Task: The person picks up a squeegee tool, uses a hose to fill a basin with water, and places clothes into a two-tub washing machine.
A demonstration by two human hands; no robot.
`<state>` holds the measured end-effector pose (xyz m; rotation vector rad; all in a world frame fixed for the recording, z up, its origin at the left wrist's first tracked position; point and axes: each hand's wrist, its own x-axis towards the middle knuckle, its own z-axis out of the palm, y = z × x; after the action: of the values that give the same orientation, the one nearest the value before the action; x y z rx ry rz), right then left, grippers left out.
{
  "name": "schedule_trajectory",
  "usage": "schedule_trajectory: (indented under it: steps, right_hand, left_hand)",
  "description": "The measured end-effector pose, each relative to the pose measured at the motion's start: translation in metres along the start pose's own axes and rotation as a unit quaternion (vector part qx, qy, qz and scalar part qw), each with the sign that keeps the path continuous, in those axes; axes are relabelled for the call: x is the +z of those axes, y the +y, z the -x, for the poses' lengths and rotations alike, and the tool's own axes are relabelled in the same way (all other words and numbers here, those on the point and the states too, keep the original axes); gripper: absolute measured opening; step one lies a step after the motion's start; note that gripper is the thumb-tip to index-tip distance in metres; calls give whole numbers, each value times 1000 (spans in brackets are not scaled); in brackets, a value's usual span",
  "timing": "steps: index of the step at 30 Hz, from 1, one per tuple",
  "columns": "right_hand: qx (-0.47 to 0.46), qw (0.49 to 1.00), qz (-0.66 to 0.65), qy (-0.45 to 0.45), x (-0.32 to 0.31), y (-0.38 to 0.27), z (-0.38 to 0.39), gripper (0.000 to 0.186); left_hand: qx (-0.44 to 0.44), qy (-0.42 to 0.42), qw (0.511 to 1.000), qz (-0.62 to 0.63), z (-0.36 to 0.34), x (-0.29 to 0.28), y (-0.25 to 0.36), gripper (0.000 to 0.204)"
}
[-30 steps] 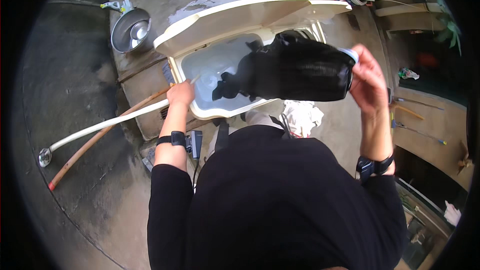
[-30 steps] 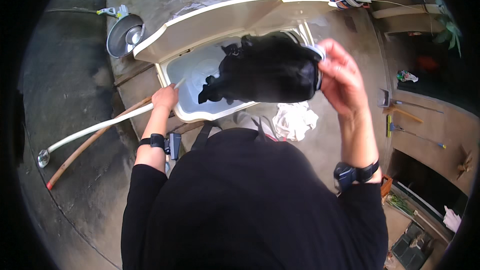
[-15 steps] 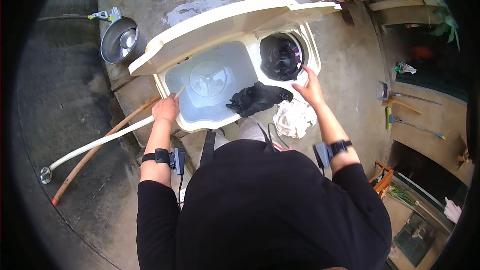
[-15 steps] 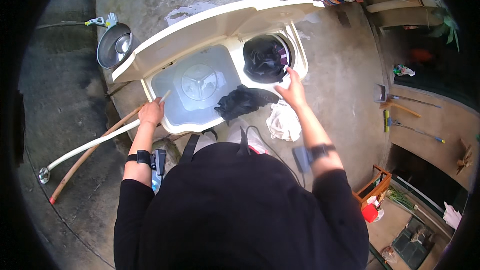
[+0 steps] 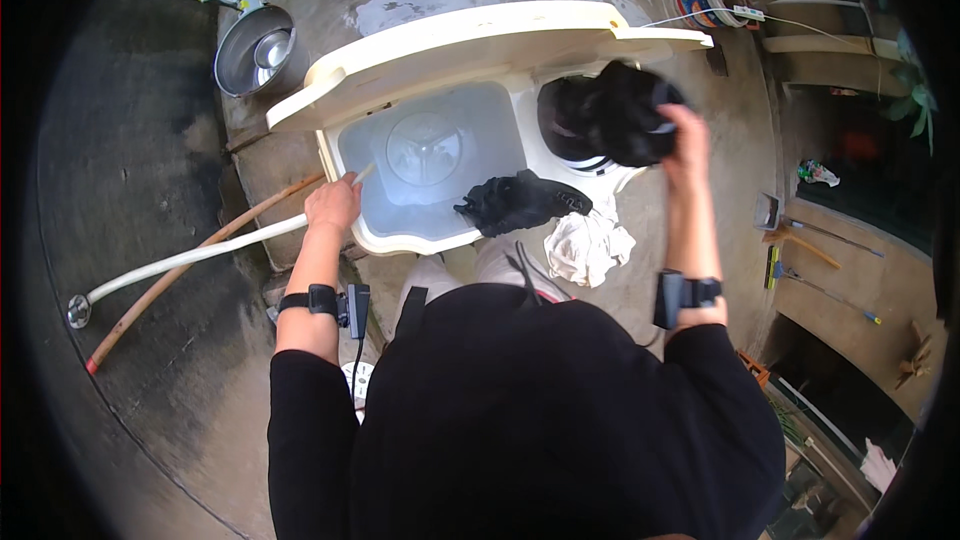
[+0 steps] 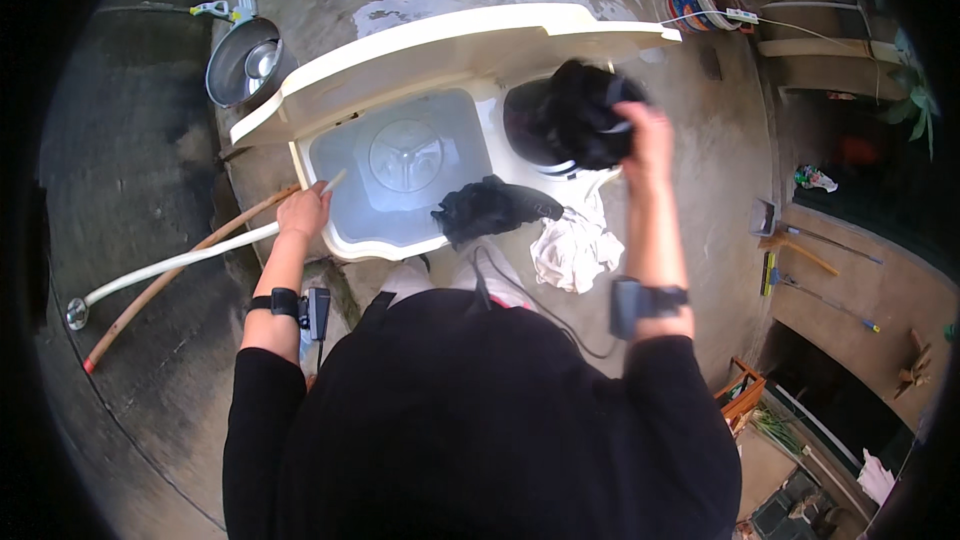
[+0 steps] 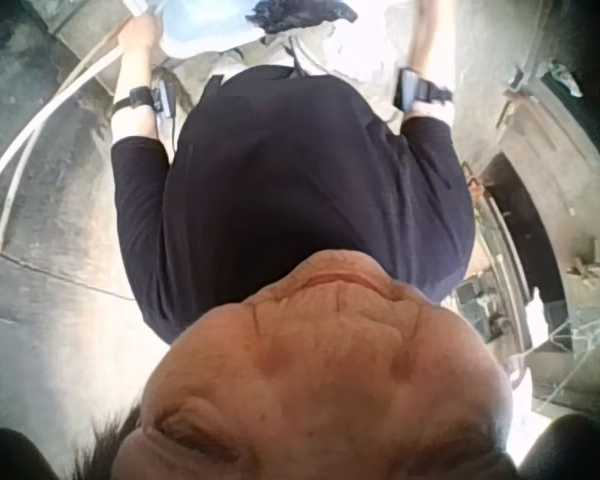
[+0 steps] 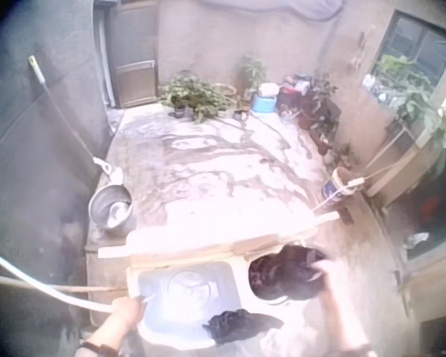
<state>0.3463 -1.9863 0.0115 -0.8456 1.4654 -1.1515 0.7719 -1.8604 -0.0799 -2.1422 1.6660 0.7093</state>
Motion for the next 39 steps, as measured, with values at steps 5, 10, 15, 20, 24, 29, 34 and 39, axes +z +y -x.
schedule_trajectory:
  steps: [5, 10, 15, 20, 24, 29, 34, 39]
  right_hand:
    - [-28, 996, -75, -32, -28, -97, 30, 29]
    - [-87, 995, 42, -18, -2, -101, 57, 26]
    - [-94, 991, 82, -50, 29, -95, 65, 23]
    - [-132, 981, 121, -75, 35, -83, 90, 25]
    - [-73, 994, -6, -83, 45, -66, 122, 32]
    - [97, 964, 199, -150, -25, 47, 112, 27]
    - [59, 886, 439, -136, -91, 189, 105, 31]
    - [242, 922, 243, -181, -56, 130, 103, 37]
  left_hand:
    - [6, -10, 1000, 20, -2, 1, -2, 27]
    - [3, -26, 999, 27, -5, 3, 2, 28]
    - [14, -18, 999, 23, -8, 4, -1, 29]
    - [14, -26, 999, 21, -8, 2, -1, 29]
    - [13, -25, 999, 20, -10, 7, -5, 29]
    - [15, -38, 999, 19, -5, -3, 0, 30]
    - [47, -6, 999, 16, -13, 1, 5, 30]
    - [23, -25, 999, -2, -3, 0, -5, 31]
